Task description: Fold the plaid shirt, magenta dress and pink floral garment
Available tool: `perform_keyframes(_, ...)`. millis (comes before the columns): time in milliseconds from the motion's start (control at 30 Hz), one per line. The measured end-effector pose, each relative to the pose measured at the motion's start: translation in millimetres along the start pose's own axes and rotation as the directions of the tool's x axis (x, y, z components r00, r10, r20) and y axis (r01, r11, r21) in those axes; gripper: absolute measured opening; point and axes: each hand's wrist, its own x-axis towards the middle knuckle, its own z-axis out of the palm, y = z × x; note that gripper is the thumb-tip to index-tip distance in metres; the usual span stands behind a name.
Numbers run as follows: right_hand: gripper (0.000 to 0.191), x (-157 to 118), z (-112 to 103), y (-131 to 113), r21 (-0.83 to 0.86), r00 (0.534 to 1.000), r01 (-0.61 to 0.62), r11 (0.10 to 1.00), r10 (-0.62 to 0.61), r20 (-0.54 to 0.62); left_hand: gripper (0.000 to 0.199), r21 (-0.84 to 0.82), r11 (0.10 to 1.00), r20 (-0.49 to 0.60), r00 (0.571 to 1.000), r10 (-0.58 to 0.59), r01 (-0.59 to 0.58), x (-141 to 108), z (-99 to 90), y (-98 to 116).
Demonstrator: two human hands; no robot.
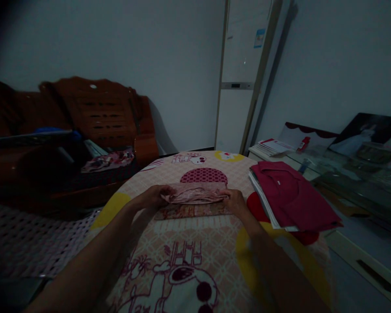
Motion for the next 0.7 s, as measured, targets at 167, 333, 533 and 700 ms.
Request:
perform_keyframes(167, 0.027, 1.3, -8.5, 4.7, 0.116, 0.998, -0.057, 0.992, 0.061, -0.029, 0.021, -0.006, 1.0, 0.047, 0.999, 0.006, -0.006, -2.1, -5.9, 9.4)
perform_keyframes(333, 0.025, -5.1, -19.7, -2.1, 0.185, 0.982, -0.039, 0.982, 0.004, 0.186, 0.018, -0.158, 0.987, 0.311, 0.949, 0.055, -0.006, -15.2, -15.2, 22.0)
perform_keyframes(533, 0.021, -2.3, -10.9, -15.1, 0.051, 0.991, 0.123, 0.991, -0.125, 0.041, 0.037, -0.286, 0.956, 0.138, 0.99, -0.019, 0.058, -14.4, -6.5, 24.5)
perform_keyframes(700, 0.028, -2.0, 22.8, -9.1, -0.239, 0.905, 0.422, 0.874, -0.423, 0.051, 0.035, -0.338, 0.941, -0.029, 1.0, -0.004, -0.006, 2.1, 30.7, 23.5)
